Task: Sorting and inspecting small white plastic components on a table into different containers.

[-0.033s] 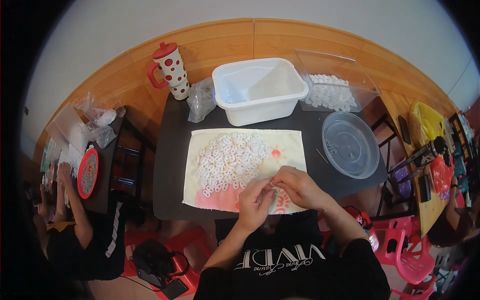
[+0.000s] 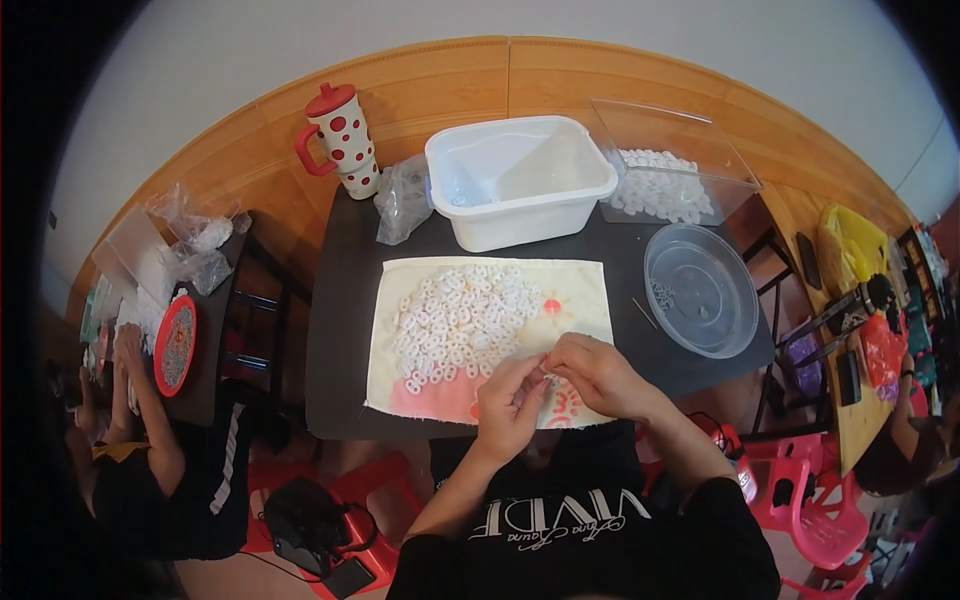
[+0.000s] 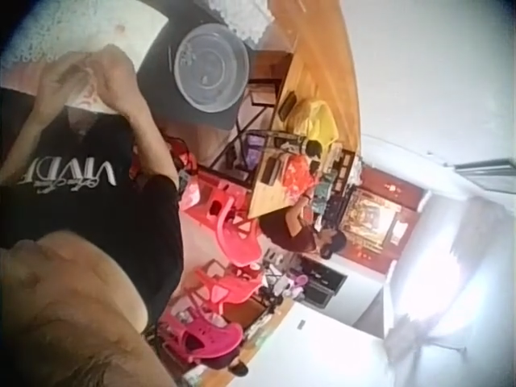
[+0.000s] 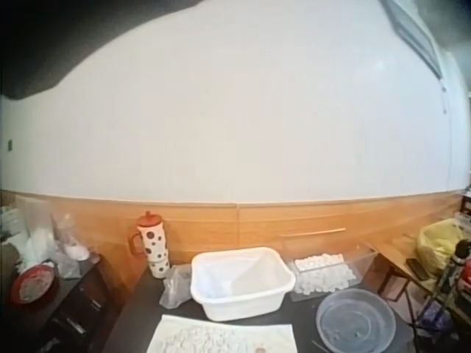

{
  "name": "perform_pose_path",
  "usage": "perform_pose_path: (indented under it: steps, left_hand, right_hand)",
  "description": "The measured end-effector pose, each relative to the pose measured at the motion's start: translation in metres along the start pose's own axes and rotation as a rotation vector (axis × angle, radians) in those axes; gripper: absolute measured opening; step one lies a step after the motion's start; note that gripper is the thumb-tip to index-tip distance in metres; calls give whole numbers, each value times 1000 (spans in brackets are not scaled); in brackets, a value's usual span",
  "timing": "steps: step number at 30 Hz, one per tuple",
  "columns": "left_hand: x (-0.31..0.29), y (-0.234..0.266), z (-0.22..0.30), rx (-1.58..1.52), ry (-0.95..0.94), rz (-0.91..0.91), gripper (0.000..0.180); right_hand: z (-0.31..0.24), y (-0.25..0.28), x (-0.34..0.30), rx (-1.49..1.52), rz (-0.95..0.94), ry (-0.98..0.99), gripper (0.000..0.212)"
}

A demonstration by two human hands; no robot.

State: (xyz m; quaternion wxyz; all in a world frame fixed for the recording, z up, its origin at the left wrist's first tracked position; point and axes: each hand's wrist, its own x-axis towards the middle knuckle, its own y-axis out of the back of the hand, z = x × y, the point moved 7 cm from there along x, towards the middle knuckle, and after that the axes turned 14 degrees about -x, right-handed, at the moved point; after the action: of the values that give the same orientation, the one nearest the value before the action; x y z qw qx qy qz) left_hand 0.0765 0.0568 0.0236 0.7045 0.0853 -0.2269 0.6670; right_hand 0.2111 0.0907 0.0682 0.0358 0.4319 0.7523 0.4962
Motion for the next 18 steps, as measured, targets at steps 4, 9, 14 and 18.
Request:
perform_pose_path:
  steps: [4,9,14,18]
  left_hand:
    - [1,0,4,55,11,-10,39]
    - [1,1,3,40,-1,7,42]
    - [2,0,4,47,8,2,42]
    - [1,0,3,44,16,3,43]
  right_hand:
    - [0,-2,1,-101,-62,29,14]
    - [-1,-2,3,-136,-74,33,13]
    - [-4,-1,5,-128,-89,44,11]
    - [-7,2,6,-140,-82,76,10]
